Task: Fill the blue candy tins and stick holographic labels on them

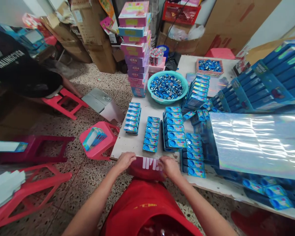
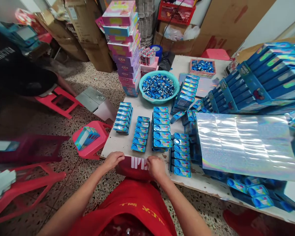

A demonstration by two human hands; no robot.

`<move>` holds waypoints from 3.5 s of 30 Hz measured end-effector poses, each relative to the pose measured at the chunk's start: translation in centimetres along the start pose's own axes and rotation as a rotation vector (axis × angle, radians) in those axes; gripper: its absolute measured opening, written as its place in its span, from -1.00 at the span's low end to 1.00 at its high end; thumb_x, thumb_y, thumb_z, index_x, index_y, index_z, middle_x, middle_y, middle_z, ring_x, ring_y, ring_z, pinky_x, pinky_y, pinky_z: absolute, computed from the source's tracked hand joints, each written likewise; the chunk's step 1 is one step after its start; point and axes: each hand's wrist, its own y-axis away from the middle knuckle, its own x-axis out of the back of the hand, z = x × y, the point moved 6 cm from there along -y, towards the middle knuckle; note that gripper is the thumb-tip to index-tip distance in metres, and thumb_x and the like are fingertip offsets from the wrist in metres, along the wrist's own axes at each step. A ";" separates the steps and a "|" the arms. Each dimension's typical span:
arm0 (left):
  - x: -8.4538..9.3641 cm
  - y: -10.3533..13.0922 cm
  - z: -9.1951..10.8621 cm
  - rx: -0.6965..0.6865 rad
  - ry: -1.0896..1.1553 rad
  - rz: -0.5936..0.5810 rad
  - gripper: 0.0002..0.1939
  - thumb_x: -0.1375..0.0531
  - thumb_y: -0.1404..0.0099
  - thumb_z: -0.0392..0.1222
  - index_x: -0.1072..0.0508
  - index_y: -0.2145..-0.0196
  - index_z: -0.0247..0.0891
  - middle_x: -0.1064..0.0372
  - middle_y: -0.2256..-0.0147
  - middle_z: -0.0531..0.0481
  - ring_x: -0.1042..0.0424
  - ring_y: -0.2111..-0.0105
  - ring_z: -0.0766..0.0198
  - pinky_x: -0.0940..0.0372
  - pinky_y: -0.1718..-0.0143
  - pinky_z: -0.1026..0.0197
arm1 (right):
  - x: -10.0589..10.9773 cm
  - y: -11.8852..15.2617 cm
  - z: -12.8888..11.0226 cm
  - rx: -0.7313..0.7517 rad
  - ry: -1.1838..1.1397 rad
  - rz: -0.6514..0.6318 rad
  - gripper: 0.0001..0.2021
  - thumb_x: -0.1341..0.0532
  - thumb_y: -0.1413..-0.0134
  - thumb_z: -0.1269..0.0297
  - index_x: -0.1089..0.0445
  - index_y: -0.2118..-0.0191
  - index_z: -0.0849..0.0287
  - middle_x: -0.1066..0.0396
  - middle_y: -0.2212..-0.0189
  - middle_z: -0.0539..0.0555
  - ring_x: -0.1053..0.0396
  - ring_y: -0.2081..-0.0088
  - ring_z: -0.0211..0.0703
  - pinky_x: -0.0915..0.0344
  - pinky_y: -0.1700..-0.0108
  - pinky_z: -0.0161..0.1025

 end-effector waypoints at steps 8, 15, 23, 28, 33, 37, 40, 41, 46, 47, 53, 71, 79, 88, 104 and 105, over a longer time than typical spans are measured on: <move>1.5 0.0 -6.2 -0.027 -0.023 -0.100 -0.74 0.02 -0.26 -0.12 -0.38 0.45 -0.23 -0.36 0.44 0.04 -0.29 0.40 0.28 -0.02 0.41 0.30 | -2.5 -4.7 -0.7 -0.165 -0.548 0.303 -0.46 -0.22 0.10 0.21 -0.23 -0.08 0.12 -0.45 0.11 0.14 -0.42 0.13 0.00 -0.32 0.19 -0.20; 2.6 -2.5 -7.8 -0.095 -0.055 -0.158 -0.75 0.00 -0.25 -0.11 -0.39 0.45 -0.22 -0.38 0.43 0.03 -0.30 0.40 0.29 0.00 0.43 0.31 | -2.0 -7.2 -2.1 -0.165 -0.577 0.360 -0.37 -0.23 0.17 0.30 -0.16 -0.13 0.10 -0.44 0.11 0.14 -0.42 0.12 0.02 -0.32 0.17 -0.18; 3.2 -4.1 -7.9 -0.127 -0.089 -0.169 -0.71 0.04 -0.29 -0.09 -0.42 0.38 -0.22 -0.41 0.39 -0.02 -0.35 0.36 0.24 -0.07 0.40 0.30 | -2.3 -2.2 -4.2 -0.198 -0.396 0.680 -0.59 -0.12 -0.02 0.13 -0.26 0.03 0.26 -0.40 0.24 0.23 -0.36 0.18 0.02 -0.29 0.12 -0.03; 3.8 -4.7 -7.3 -0.179 -0.029 -0.144 -0.66 0.06 -0.29 -0.06 -0.45 0.33 -0.24 -0.42 0.31 -0.04 -0.35 0.29 0.24 -0.12 0.30 0.30 | -3.4 -1.4 -5.6 -0.302 -0.648 0.580 -0.58 -0.08 -0.05 0.08 -0.18 0.03 0.25 -0.41 0.33 0.13 -0.38 0.44 -0.15 -0.32 0.34 -0.21; 3.9 -4.8 -7.1 -0.227 0.035 -0.185 -0.76 -0.04 -0.23 -0.08 -0.43 0.31 -0.22 -0.42 0.32 0.02 -0.35 0.30 0.25 -0.13 0.32 0.31 | -4.4 -1.6 -5.1 -0.431 -0.685 0.508 -0.73 -0.13 0.01 0.10 -0.25 0.24 0.17 -0.39 0.48 0.05 -0.35 0.48 -0.14 -0.29 0.38 -0.23; 4.4 -4.1 -6.6 -0.280 -0.023 -0.121 -0.77 -0.01 -0.27 -0.13 -0.43 0.34 -0.22 -0.41 0.33 -0.01 -0.34 0.27 0.24 -0.12 0.25 0.28 | -5.6 -2.6 -6.7 -0.197 -0.586 0.141 -0.89 -0.16 0.04 0.22 -0.33 0.45 0.14 -0.40 0.55 -0.01 -0.36 0.46 -0.17 -0.25 0.34 -0.27; 4.6 -3.8 -6.3 -0.239 -0.032 -0.081 -0.71 0.03 -0.30 -0.12 -0.46 0.33 -0.23 -0.42 0.30 -0.04 -0.34 0.25 0.23 -0.12 0.20 0.25 | -5.1 -3.2 -8.5 -0.036 -0.542 -0.014 -0.91 -0.15 0.04 0.31 -0.41 0.42 0.14 -0.46 0.41 0.02 -0.39 0.32 -0.16 -0.24 0.24 -0.28; 4.6 -3.9 -6.2 -0.218 -0.018 -0.083 -0.69 0.04 -0.31 -0.11 -0.47 0.33 -0.23 -0.43 0.30 -0.04 -0.34 0.25 0.23 -0.12 0.20 0.25 | -4.7 -3.5 -9.2 0.008 -0.536 -0.037 -0.87 -0.15 0.02 0.32 -0.43 0.34 0.14 -0.47 0.36 0.03 -0.40 0.28 -0.16 -0.24 0.21 -0.28; 4.3 -4.6 -5.6 -0.168 0.010 -0.115 -0.69 0.02 -0.27 -0.11 -0.51 0.30 -0.21 -0.48 0.29 -0.01 -0.36 0.24 0.22 -0.11 0.19 0.24 | -2.8 -4.9 -12.4 0.061 -0.380 -0.070 -0.34 -0.21 0.03 0.29 -0.03 -0.22 0.20 -0.31 0.00 0.23 -0.33 0.05 -0.03 -0.22 0.06 -0.20; 4.3 -4.7 -5.7 -0.147 0.003 -0.113 -0.69 0.01 -0.26 -0.11 -0.52 0.32 -0.21 -0.49 0.30 0.00 -0.36 0.25 0.21 -0.12 0.20 0.24 | -2.7 -5.1 -12.8 0.054 -0.329 -0.087 -0.31 -0.21 0.03 0.28 0.01 -0.24 0.22 -0.24 -0.07 0.27 -0.30 0.00 0.00 -0.20 0.02 -0.17; 3.8 -5.1 -6.5 -0.055 0.096 -0.102 -0.70 -0.01 -0.20 -0.11 -0.52 0.41 -0.23 -0.49 0.37 0.01 -0.37 0.31 0.25 -0.13 0.28 0.30 | -3.2 -5.7 -13.7 0.102 -0.183 -0.194 -0.37 -0.14 -0.06 0.20 0.00 -0.23 0.29 -0.16 -0.05 0.31 -0.21 -0.05 0.02 -0.14 -0.06 -0.13; 3.5 -5.8 -6.5 0.046 0.001 -0.039 -0.73 -0.03 -0.23 -0.16 -0.52 0.31 -0.21 -0.48 0.26 -0.05 -0.35 0.21 0.17 -0.12 0.18 0.20 | -0.9 -5.1 -13.0 0.092 -0.465 0.078 -0.90 -0.16 -0.03 0.33 -0.40 0.46 0.12 -0.44 0.45 -0.02 -0.34 0.38 -0.24 -0.19 0.32 -0.34; 7.6 -2.2 -0.8 -0.270 0.393 0.224 -0.62 -0.12 -0.19 0.04 -0.42 0.12 -0.22 -0.38 0.09 -0.09 -0.26 0.05 0.14 -0.13 0.00 0.13 | 1.9 -3.1 -9.9 -0.134 -1.087 0.410 -0.70 -0.25 0.13 0.01 -0.34 0.48 0.17 -0.32 0.60 -0.06 -0.19 0.57 -0.30 -0.17 0.49 -0.34; 5.3 -5.1 0.3 -0.057 0.668 -0.074 -0.77 -0.08 -0.16 -0.08 -0.40 0.35 -0.29 -0.29 0.61 0.12 -0.28 0.56 0.36 -0.14 0.53 0.33 | 1.0 -3.3 -7.8 -0.288 -0.949 0.740 -0.68 -0.25 0.15 -0.02 -0.40 0.50 0.18 -0.32 0.47 0.03 -0.25 0.39 -0.19 -0.23 0.29 -0.23; 4.6 -7.2 0.6 -0.137 0.357 0.018 -0.85 0.11 -0.24 -0.28 -0.19 0.24 -0.21 -0.22 0.52 0.10 -0.27 0.48 0.28 -0.15 0.40 0.26 | -1.0 -4.5 -5.6 -0.420 -0.839 0.877 -0.76 -0.27 0.20 0.09 -0.41 0.52 0.19 -0.20 0.34 0.08 -0.22 0.21 -0.08 -0.20 0.23 -0.20; 4.3 -7.4 0.5 -0.122 0.394 0.011 -0.85 0.11 -0.24 -0.28 -0.18 0.24 -0.22 -0.22 0.52 0.11 -0.27 0.49 0.29 -0.17 0.40 0.26 | -1.1 -4.6 -5.4 -0.445 -0.842 0.876 -0.76 -0.28 0.23 0.10 -0.38 0.51 0.19 -0.21 0.35 0.07 -0.23 0.24 -0.09 -0.20 0.25 -0.21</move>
